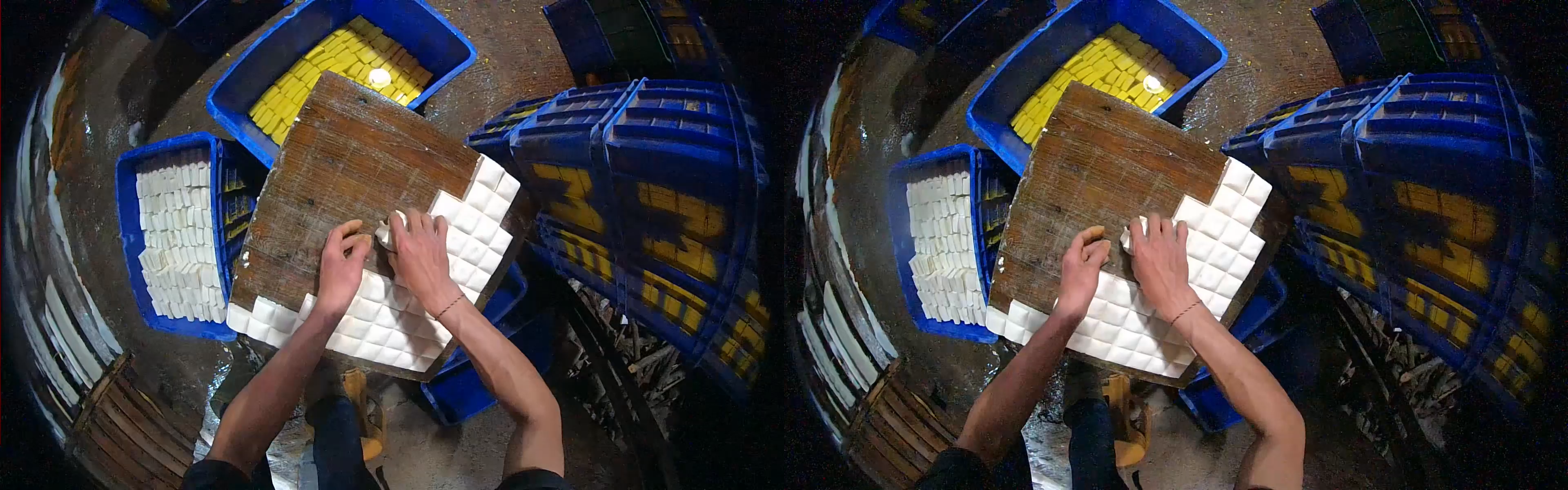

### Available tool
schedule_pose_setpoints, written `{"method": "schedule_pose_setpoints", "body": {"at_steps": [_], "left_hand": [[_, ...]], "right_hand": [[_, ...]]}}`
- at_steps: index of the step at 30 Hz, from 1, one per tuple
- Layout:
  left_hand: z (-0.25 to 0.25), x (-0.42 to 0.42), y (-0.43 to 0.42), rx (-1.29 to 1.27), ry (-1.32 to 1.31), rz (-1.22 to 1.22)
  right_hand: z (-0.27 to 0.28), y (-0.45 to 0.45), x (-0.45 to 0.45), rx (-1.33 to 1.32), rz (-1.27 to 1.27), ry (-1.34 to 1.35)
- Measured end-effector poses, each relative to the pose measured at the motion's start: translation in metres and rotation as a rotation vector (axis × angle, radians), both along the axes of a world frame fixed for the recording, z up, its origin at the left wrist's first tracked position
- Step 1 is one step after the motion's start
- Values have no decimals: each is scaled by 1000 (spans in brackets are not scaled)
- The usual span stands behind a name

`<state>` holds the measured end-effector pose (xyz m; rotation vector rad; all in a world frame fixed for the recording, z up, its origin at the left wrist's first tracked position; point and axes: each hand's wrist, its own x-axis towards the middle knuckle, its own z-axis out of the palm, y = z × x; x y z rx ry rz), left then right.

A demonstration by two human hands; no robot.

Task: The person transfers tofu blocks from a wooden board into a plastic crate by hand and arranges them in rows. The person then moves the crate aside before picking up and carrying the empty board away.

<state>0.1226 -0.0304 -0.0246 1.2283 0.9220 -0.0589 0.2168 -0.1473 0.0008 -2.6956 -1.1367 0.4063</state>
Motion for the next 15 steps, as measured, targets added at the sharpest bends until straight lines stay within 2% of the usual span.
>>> {"method": "schedule_pose_setpoints", "body": {"at_steps": [3, 5, 7, 8, 10, 11, 14, 15], "left_hand": [[3, 4, 2, -309, 4, 166], [3, 5, 3, -379, -39, 202], [6, 5, 3, -458, -80, 238], [9, 5, 2, -645, -156, 317], [10, -2, 1, -952, -273, 389], [10, -6, 1, -952, -276, 389], [18, -12, 2, -1050, -246, 495], [20, -13, 4, -1051, -246, 493]], "right_hand": [[1, -2, 10, -13, 1, 122], [6, 0, 15, 18, 12, 214], [25, 6, 18, 185, -40, 644], [41, 10, 14, 248, -69, 672], [48, 8, 14, 393, 49, 547], [53, 5, 20, 471, 64, 491], [37, -23, 52, 141, -147, 181], [9, -39, 58, 62, -102, -75]]}}
